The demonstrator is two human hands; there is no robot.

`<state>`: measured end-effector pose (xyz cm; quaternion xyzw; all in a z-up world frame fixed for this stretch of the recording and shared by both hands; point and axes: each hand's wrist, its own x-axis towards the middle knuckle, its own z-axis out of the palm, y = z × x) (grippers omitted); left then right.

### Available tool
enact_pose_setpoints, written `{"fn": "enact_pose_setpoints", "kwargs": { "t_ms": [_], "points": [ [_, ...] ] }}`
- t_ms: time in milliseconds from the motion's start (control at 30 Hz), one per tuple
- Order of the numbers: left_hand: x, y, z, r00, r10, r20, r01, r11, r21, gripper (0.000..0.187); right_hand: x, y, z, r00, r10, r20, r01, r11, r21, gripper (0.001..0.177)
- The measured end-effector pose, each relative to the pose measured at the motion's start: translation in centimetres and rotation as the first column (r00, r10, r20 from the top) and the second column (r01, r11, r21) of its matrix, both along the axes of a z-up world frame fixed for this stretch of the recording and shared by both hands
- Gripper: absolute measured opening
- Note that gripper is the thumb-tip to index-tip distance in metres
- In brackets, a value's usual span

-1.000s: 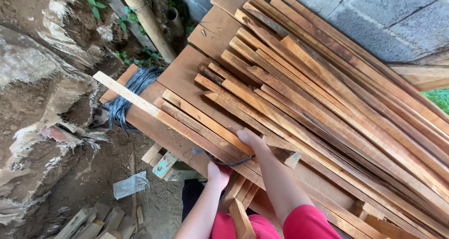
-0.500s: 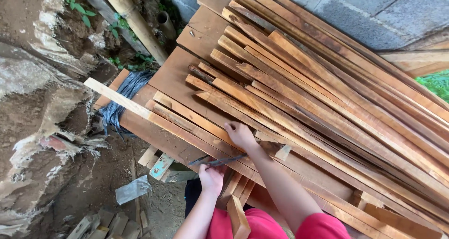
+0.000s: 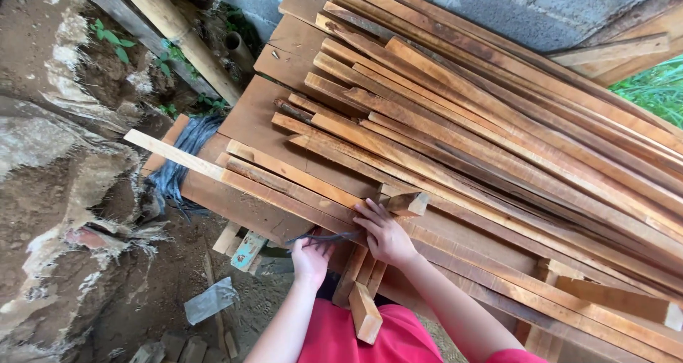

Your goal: The person aligns several thin wooden planks on a wooden workbench and secures them into a bundle using black straps. The person ties knots to fasten the straps around the wood stack and then moves the completed bundle to a nearby pile.

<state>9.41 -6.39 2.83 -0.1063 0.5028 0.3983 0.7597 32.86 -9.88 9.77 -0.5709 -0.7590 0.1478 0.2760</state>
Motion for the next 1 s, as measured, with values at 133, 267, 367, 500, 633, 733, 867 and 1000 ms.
{"fn": "enact_pose_setpoints", "kwargs": {
  "t_ms": [133,267,367,500,633,733,867,1000],
  "points": [
    [0.1,0.4,0.3,0.982,-0.067,-0.176,0.07,0.997,0.012,0.036,-0.7,0.1,0.1,0.997,-0.078,0.01,0.077,0.992,0.095,0.036],
    [0.0,1.0,1.5,0.952,-0.145,-0.271,0.165,0.985,0.054,0.049,-0.9,0.3,-0.2,0.99,-0.126,-0.065,0.129,0.991,0.044,0.027],
    [0.6,0.2,1.2,0.954,-0.126,-0.271,0.146,0.988,0.054,0.044,-1.7,0.5,0.6,0.934,-0.258,-0.249,0.244,0.966,-0.086,0.024],
    [1.7,-0.1,5.8,0.973,-0.081,-0.216,0.096,0.994,0.057,0.043,-2.7,1.4,3.7,0.78,-0.511,-0.363,0.38,0.846,-0.375,0.024],
    [1.5,-0.8,0.2,0.879,-0.169,-0.445,0.223,0.972,0.071,0.036,-3.2,2.2,5.0,0.749,-0.58,-0.321,0.404,0.784,-0.472,0.026],
    [1.1,-0.5,-2.1,0.79,-0.185,-0.585,0.269,0.961,0.059,0.043,-3.1,2.6,4.6,0.766,-0.591,-0.253,0.424,0.761,-0.491,0.025],
    [-0.5,-0.8,-4.2,0.561,-0.301,-0.771,0.456,0.89,-0.016,0.037,-3.0,4.1,5.9,0.794,-0.551,-0.258,0.363,0.769,-0.526,0.025],
    [-1.3,-2.0,3.8,0.327,-0.278,-0.903,0.752,0.655,0.071,0.027,-2.8,6.8,3.5,0.804,-0.486,-0.343,0.325,0.842,-0.431,0.02]
  ]
}}
